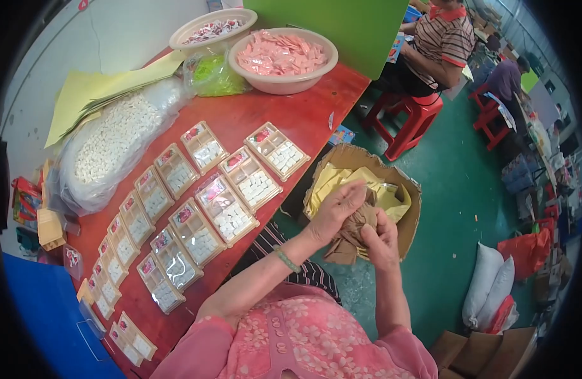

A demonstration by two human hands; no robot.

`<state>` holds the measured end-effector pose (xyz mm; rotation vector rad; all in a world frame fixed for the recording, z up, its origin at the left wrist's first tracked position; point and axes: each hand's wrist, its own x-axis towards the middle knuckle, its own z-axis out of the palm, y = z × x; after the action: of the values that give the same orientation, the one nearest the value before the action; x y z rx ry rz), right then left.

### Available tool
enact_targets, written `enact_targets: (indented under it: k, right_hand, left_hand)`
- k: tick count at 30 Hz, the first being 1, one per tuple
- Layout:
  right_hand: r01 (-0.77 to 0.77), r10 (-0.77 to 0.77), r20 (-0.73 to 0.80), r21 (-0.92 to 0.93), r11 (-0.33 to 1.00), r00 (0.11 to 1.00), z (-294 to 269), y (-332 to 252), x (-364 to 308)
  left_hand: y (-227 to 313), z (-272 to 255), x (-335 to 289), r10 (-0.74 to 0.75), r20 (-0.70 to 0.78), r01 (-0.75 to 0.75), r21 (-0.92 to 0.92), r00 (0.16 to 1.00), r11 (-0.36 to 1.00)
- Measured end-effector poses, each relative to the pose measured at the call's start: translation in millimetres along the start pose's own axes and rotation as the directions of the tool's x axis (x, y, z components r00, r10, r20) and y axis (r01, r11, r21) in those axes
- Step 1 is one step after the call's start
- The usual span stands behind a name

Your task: Packaging small white items into plastic trays and applying labels.

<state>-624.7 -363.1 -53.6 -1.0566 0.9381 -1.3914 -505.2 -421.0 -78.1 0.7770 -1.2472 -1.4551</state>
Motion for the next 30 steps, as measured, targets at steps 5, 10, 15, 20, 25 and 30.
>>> enact_targets:
  k: [5, 10, 15, 20, 25, 30]
  right_hand:
    - [0.168, -0.341, -0.244, -0.534, 0.829, 0.908, 5, 15, 15]
    - [0.216, -0.416, -0.214, -0.604, 0.767, 0.884, 9, 10, 32]
    - [0.311, -0.400, 0.114, -0.825, 0.472, 0.910, 20, 26, -1]
    - [0.330, -0.355, 0.167, -0.818, 0.471, 0.920, 7, 44, -35]
    - [0.355, -0.451, 0.041, -0.680, 0.641, 0.892, 12, 42, -20]
    - [0.356, -0.546, -0.202, -0.570, 0.740, 0.813, 12, 44, 1]
  left_hand:
    - [0, 51, -31, -0.274, -0.166, 0.113, -0.627, 0.947, 0.771]
    - [-3, 66, -41, -0.232, -0.371, 0.066, -0.409, 0.899, 0.910]
    - [-1, 42, -36, -0.414, -0.282, 0.211, -0.545, 0.866, 0.812]
    - [2, 21, -18, -0.482, -0.099, 0.279, -0.708, 0.871, 0.649]
    - [7, 28, -20, -0.362, 0.038, 0.242, -0.808, 0.931, 0.538]
    - [14, 28, -29, -0.262, -0.071, 0.168, -0.605, 0.962, 0.779]
